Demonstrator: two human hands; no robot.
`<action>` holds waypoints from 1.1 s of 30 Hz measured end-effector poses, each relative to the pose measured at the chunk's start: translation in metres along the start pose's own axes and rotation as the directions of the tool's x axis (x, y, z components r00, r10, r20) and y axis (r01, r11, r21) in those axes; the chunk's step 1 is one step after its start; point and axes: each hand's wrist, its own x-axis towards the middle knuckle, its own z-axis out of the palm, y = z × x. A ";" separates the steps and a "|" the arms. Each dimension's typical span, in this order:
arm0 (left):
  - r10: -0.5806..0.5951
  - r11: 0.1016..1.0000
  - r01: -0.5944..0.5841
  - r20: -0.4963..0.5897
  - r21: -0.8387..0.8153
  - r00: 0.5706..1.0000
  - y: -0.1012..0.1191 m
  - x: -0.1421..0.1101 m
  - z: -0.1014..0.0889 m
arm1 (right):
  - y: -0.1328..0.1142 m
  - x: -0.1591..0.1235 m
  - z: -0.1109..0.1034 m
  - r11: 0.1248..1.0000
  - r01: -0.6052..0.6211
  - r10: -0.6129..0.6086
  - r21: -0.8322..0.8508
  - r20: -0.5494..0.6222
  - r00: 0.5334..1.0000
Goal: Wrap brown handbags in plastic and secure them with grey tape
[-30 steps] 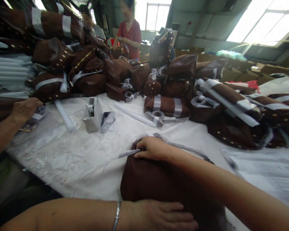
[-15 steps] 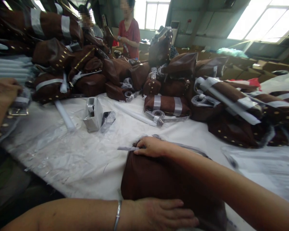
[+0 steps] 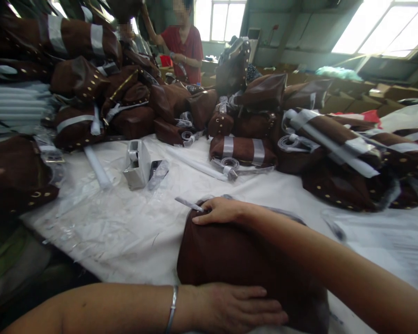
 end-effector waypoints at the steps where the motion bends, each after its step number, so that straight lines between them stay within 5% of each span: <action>1: 0.000 1.000 0.000 -0.014 0.001 1.000 0.000 0.000 0.001 | 0.001 -0.001 0.003 0.999 -0.014 0.015 0.031 -0.027 1.000; 5: -0.001 1.000 0.001 -0.065 -0.001 0.998 -0.002 0.000 0.005 | 0.006 0.001 0.013 0.990 -0.091 0.107 0.111 -0.150 0.983; 9: 0.006 1.000 -0.006 -0.073 -0.004 0.997 -0.005 -0.001 0.004 | 0.009 0.001 0.004 0.998 -0.052 0.056 0.021 -0.263 0.963; 14: 0.030 1.000 -0.030 -0.058 0.006 0.998 -0.005 0.000 0.004 | 0.010 -0.006 -0.001 1.000 -0.012 0.012 0.010 -0.103 0.995; 17: 0.033 0.999 -0.034 -0.062 -0.012 0.998 -0.003 0.000 0.006 | 0.017 -0.005 0.013 0.974 -0.026 0.067 0.224 -0.180 0.981; 20: 0.017 0.999 -0.021 -0.090 -0.046 0.996 -0.001 -0.004 0.011 | 0.029 -0.005 0.025 0.850 0.002 0.164 0.527 -0.267 0.950; 25: -0.029 0.951 -0.004 -0.103 -0.308 0.994 0.005 -0.009 0.024 | 0.042 -0.019 0.014 0.784 0.022 0.286 0.620 -0.392 0.874; 29: -0.189 0.740 0.071 -0.106 -0.668 0.976 0.003 -0.005 -0.004 | 0.043 -0.032 0.015 0.828 0.035 0.255 0.560 -0.432 0.865; 30: -0.324 0.647 0.142 -0.101 -0.749 0.941 0.000 -0.007 -0.017 | 0.043 -0.035 0.019 0.852 0.044 0.229 0.522 -0.446 0.865; 31: -0.504 0.543 0.252 -0.071 -0.801 0.861 -0.005 -0.010 -0.030 | 0.042 -0.037 0.025 0.879 0.055 0.198 0.474 -0.467 0.862; 32: -0.710 0.420 0.395 -0.025 -0.817 0.704 -0.013 -0.016 -0.043 | 0.040 -0.039 0.031 0.906 0.066 0.165 0.418 -0.493 0.854; 33: -0.874 0.277 0.543 0.027 -0.793 0.486 -0.022 -0.023 -0.053 | 0.037 -0.042 0.038 0.931 0.072 0.135 0.358 -0.520 0.844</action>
